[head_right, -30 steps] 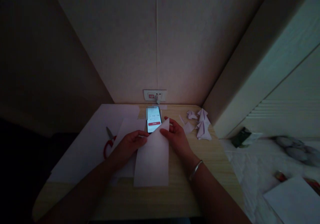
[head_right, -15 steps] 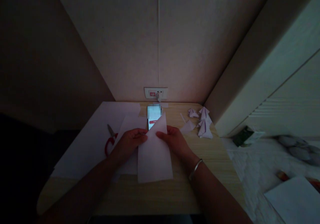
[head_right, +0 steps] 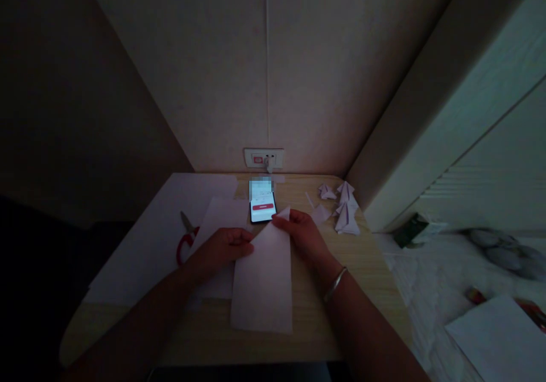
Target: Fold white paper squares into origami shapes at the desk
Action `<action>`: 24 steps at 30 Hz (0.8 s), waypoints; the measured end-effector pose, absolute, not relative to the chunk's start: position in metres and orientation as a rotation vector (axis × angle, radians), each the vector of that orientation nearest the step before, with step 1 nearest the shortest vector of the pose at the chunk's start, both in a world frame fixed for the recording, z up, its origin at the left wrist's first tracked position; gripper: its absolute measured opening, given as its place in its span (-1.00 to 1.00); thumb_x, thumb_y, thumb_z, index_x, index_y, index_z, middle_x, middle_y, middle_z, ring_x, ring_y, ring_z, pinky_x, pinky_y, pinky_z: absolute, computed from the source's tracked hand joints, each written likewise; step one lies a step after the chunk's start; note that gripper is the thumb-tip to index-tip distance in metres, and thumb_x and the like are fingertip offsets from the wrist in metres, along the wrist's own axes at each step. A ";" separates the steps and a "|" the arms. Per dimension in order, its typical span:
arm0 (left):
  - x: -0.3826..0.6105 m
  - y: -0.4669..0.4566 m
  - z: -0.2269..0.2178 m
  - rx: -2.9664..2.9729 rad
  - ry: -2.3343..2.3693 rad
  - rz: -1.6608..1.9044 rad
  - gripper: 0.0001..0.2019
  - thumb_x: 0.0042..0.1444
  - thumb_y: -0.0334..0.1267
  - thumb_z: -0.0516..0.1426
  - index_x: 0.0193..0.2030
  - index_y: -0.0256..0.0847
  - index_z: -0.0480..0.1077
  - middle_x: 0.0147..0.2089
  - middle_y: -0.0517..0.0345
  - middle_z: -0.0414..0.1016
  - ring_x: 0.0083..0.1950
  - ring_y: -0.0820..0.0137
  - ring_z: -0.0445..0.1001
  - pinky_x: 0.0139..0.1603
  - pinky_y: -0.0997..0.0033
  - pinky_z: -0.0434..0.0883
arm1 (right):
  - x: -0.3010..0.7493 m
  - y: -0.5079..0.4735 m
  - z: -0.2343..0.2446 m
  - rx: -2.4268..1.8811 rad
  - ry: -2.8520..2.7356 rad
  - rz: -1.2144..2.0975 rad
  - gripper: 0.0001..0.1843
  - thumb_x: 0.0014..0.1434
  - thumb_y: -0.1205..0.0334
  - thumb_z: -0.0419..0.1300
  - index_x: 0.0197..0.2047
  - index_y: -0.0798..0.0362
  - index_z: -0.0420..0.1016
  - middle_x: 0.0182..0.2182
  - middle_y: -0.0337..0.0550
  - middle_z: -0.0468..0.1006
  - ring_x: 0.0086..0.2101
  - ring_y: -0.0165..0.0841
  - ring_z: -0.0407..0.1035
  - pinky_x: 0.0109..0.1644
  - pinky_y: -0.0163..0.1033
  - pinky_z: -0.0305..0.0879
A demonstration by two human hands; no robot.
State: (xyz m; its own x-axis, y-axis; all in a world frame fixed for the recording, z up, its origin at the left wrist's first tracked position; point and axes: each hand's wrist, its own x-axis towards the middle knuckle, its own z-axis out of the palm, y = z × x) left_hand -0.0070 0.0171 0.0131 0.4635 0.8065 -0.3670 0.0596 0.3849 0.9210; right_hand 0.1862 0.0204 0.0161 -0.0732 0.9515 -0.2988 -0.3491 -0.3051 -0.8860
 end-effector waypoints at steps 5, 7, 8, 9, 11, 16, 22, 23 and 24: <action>-0.006 0.017 0.015 1.101 1.005 0.537 -0.80 -0.18 -0.25 0.26 -0.40 -0.31 0.43 -0.44 0.17 0.51 -0.43 0.45 0.40 -0.37 0.48 0.25 | 0.189 0.024 0.016 -1.092 -0.735 1.581 -0.76 -0.26 0.21 0.43 -0.46 0.10 0.53 -0.61 -0.30 0.49 -0.61 -0.50 0.29 -0.53 -0.38 0.17; -0.005 0.017 0.014 1.118 1.011 0.546 -0.79 -0.14 -0.21 0.24 -0.39 -0.31 0.44 -0.44 0.18 0.50 -0.44 0.46 0.39 -0.38 0.49 0.24 | 0.189 0.024 0.016 -1.083 -0.734 1.582 -0.77 -0.25 0.21 0.42 -0.47 0.09 0.54 -0.60 -0.29 0.50 -0.60 -0.50 0.29 -0.51 -0.37 0.18; -0.004 0.017 0.013 1.127 1.014 0.546 -0.79 -0.13 -0.19 0.23 -0.39 -0.30 0.43 -0.45 0.20 0.49 -0.45 0.47 0.37 -0.39 0.49 0.23 | 0.189 0.024 0.017 -1.074 -0.733 1.579 -0.78 -0.23 0.20 0.42 -0.47 0.09 0.54 -0.60 -0.29 0.50 -0.60 -0.50 0.28 -0.52 -0.38 0.17; -0.005 0.016 0.013 1.138 1.018 0.541 -0.79 -0.12 -0.18 0.23 -0.41 -0.30 0.43 -0.47 0.21 0.47 -0.47 0.48 0.36 -0.41 0.50 0.22 | 0.189 0.024 0.017 -1.067 -0.728 1.568 -0.79 -0.22 0.20 0.41 -0.49 0.09 0.53 -0.61 -0.30 0.50 -0.61 -0.51 0.27 -0.53 -0.39 0.16; -0.006 0.016 0.012 1.160 1.021 0.525 -0.79 -0.11 -0.17 0.22 -0.45 -0.29 0.41 -0.50 0.24 0.44 -0.50 0.50 0.32 -0.44 0.51 0.20 | 0.190 0.024 0.018 -1.071 -0.721 1.526 -0.80 -0.21 0.18 0.40 -0.51 0.09 0.54 -0.61 -0.29 0.49 -0.61 -0.52 0.25 -0.55 -0.40 0.14; -0.010 0.015 0.011 1.208 1.024 0.527 -0.80 -0.13 -0.18 0.24 -0.45 -0.30 0.42 -0.51 0.22 0.45 -0.52 0.51 0.32 -0.47 0.53 0.18 | 0.194 0.025 0.013 -1.099 -0.745 1.398 -0.74 -0.06 0.04 0.31 -0.43 0.09 0.57 -0.54 -0.20 0.53 -0.57 -0.45 0.33 -0.52 -0.35 0.23; -0.012 0.024 0.013 0.812 1.111 1.027 -0.80 -0.18 -0.23 0.25 -0.41 -0.31 0.43 -0.46 0.18 0.46 -0.47 0.48 0.38 -0.44 0.51 0.30 | 0.193 0.017 0.006 -1.026 -1.536 0.882 -0.60 0.18 0.23 0.10 0.09 -0.24 0.35 -0.01 -0.15 0.45 -0.21 -0.33 0.44 -0.14 -0.13 0.39; -0.012 0.026 0.013 0.736 1.119 1.094 -0.80 -0.20 -0.26 0.25 -0.42 -0.31 0.42 -0.47 0.18 0.46 -0.48 0.48 0.38 -0.44 0.50 0.31 | 0.193 0.015 0.006 -0.997 -1.719 0.747 -0.59 0.19 0.29 0.07 0.09 -0.24 0.36 0.08 -0.13 0.36 -0.12 -0.30 0.40 -0.07 -0.10 0.37; -0.013 0.027 0.014 0.675 1.127 1.146 -0.81 -0.21 -0.28 0.25 -0.42 -0.31 0.41 -0.48 0.18 0.45 -0.48 0.48 0.38 -0.45 0.50 0.32 | 0.193 0.013 0.007 -0.971 -1.878 0.616 -0.57 0.19 0.35 0.05 0.09 -0.23 0.37 0.16 -0.12 0.24 -0.03 -0.27 0.35 -0.01 -0.09 0.34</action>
